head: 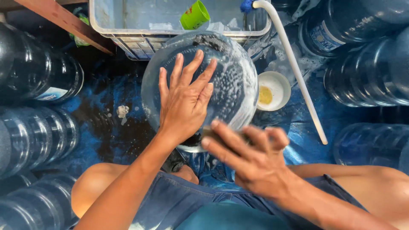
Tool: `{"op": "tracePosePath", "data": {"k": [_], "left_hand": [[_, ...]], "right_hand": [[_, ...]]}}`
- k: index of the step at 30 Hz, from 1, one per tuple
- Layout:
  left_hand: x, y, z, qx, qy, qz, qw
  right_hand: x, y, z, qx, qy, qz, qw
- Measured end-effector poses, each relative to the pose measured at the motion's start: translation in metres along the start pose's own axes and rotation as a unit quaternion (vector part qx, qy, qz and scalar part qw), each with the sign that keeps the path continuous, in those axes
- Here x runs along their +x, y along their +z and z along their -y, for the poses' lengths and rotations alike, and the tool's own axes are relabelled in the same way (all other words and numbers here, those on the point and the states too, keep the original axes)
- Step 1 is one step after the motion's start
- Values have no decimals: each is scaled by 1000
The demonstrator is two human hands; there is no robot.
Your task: The person scrubs a large transparent water jug with a sponge, rinses it with water from a green scoop, and continues scrubbing the exterior. The person handles the jug and cleaning tools by hand.
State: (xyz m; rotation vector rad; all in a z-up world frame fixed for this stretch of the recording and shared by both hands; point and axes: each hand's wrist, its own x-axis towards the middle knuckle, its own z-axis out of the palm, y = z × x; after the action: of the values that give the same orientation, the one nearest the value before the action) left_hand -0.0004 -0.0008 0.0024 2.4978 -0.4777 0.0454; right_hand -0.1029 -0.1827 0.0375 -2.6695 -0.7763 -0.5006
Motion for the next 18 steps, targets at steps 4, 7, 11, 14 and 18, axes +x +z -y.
{"op": "tracePosePath", "data": {"k": [4, 7, 11, 14, 18], "left_hand": [[-2, 1, -4, -73, -30, 8, 997], [-1, -6, -11, -110, -35, 11, 993], [-6, -13, -14, -141, 6, 31, 990], [-7, -11, -11, -115, 15, 20, 993], [-3, -15, -6, -119, 18, 20, 993]], "right_hand": [[13, -8, -16, -70, 60, -9, 996], [17, -8, 1, -65, 42, -16, 997], [21, -16, 2, -44, 52, 34, 997], [17, -7, -21, -117, 117, -43, 985], [-12, 12, 16, -5, 8, -13, 1000]]}}
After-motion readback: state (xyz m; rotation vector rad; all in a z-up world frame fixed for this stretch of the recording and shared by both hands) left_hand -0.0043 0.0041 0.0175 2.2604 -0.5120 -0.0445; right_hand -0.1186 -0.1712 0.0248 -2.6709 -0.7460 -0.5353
